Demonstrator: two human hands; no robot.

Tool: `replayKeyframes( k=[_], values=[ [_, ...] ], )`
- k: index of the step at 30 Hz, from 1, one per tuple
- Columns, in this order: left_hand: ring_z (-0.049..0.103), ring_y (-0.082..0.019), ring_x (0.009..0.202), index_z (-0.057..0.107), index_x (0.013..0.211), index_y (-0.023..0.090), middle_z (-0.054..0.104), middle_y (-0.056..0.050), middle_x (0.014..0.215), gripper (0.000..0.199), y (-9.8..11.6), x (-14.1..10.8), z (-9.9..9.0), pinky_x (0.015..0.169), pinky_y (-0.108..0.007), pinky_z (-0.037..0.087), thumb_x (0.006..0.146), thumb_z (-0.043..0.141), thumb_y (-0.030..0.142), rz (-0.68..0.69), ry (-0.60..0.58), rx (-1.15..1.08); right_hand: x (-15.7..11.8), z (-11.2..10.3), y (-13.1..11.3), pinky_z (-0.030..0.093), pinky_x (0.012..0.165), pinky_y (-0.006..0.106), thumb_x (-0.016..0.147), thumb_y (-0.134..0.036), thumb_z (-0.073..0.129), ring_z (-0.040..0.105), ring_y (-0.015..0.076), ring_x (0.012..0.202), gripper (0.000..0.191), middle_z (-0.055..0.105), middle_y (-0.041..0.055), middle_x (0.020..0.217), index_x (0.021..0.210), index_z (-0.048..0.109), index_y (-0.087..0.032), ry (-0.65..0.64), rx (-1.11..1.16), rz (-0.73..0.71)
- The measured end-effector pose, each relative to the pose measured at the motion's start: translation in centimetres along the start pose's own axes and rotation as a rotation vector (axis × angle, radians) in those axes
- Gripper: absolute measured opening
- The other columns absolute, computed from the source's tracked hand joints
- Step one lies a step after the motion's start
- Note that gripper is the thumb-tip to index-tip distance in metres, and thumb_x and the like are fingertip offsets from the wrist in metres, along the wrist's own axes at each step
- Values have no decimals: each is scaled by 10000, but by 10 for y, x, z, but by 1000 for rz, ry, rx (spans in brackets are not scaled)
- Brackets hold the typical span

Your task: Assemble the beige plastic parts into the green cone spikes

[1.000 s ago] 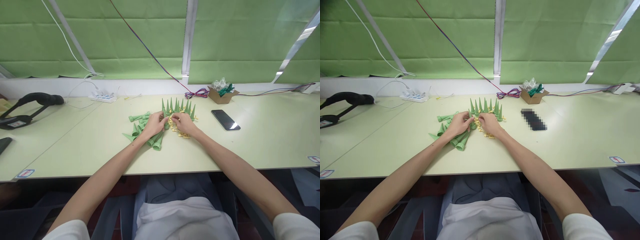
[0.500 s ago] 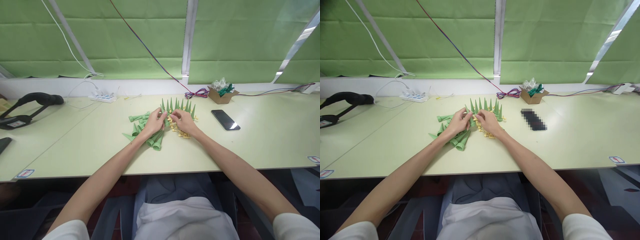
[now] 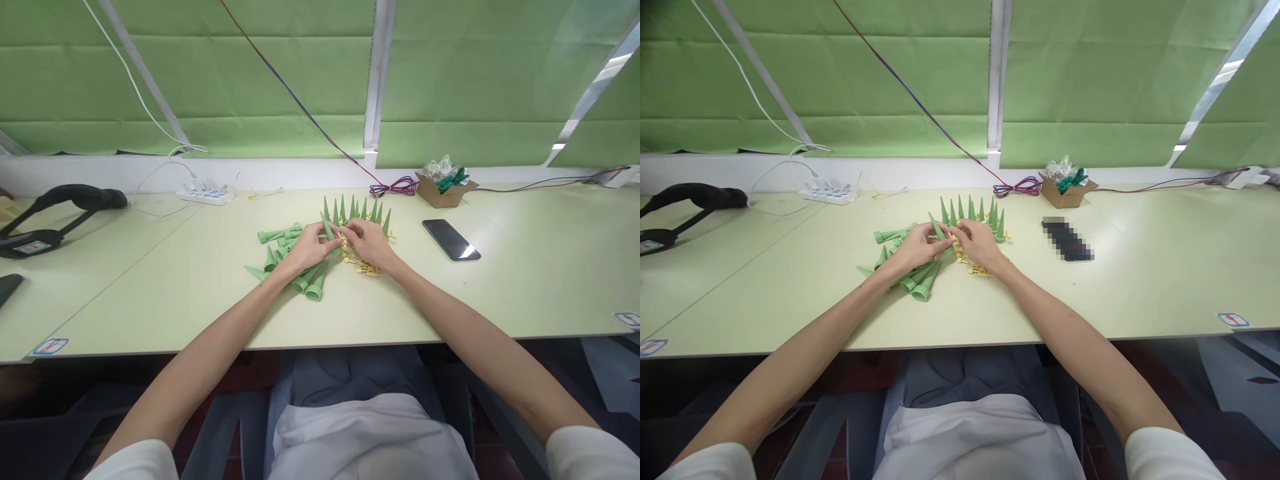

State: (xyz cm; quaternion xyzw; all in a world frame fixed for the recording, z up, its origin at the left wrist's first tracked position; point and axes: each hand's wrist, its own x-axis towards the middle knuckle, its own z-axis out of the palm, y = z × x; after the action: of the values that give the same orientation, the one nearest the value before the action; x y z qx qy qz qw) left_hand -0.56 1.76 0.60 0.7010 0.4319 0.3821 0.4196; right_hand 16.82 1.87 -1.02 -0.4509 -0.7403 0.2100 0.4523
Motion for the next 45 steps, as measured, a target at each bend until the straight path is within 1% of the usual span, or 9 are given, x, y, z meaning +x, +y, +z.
replayKeyframes(
  k=[4,10,17,21,28,31,34,39,45],
  values=[
    [418,-63,453,620,908,156,538,49,593,345,-4,2,-1,437,-205,347,704,820,351,-5,6,-21,0,0,-1,385,624,274,938,-324,524,521,132,577,261,618,-5,622,726,593,-188,-8,10,3],
    [323,-43,389,605,910,164,421,93,488,348,2,0,0,380,-189,208,711,828,343,-84,15,-111,0,2,2,397,637,280,933,-340,503,530,138,620,247,606,2,665,754,585,-190,-8,66,-25],
    [343,-39,410,615,896,158,466,74,546,329,9,-3,1,378,-195,219,703,835,310,-105,59,-185,0,1,2,437,662,287,913,-368,528,572,150,668,216,649,21,740,819,607,-191,-16,138,-39],
    [344,-38,409,618,889,158,472,71,557,320,10,-3,2,380,-201,222,706,832,310,-95,74,-169,0,1,1,431,648,282,902,-395,551,557,149,656,233,636,18,710,807,605,-188,-8,145,-12],
    [324,-46,390,616,893,171,431,79,513,302,5,-3,1,374,-202,207,733,808,340,-51,21,-120,3,0,2,305,571,282,927,-473,524,398,117,565,426,458,-21,559,608,504,-191,18,-10,10],
    [333,-46,396,612,878,170,456,67,531,300,4,-3,1,373,-202,215,727,809,339,-39,9,-128,3,0,2,275,564,286,940,-525,491,358,109,551,518,386,-27,527,549,432,-191,27,-52,5],
    [330,-40,395,613,868,165,485,56,553,298,6,-4,1,373,-204,217,724,810,337,-29,-6,-134,3,0,2,266,556,291,952,-568,453,344,109,534,565,355,-27,499,533,434,-189,15,-56,29],
    [324,-44,376,610,878,167,430,82,487,280,12,-6,1,374,-203,215,730,804,305,-58,22,-126,2,-1,1,317,580,288,970,-566,434,420,124,558,550,457,-10,532,564,442,-195,49,-26,33],
    [348,-40,396,611,883,159,472,72,537,294,13,-4,1,380,-199,225,712,815,284,-99,80,-155,0,0,2,405,642,285,940,-444,515,528,147,636,283,627,17,713,811,581,-200,12,78,-8]
  ],
)
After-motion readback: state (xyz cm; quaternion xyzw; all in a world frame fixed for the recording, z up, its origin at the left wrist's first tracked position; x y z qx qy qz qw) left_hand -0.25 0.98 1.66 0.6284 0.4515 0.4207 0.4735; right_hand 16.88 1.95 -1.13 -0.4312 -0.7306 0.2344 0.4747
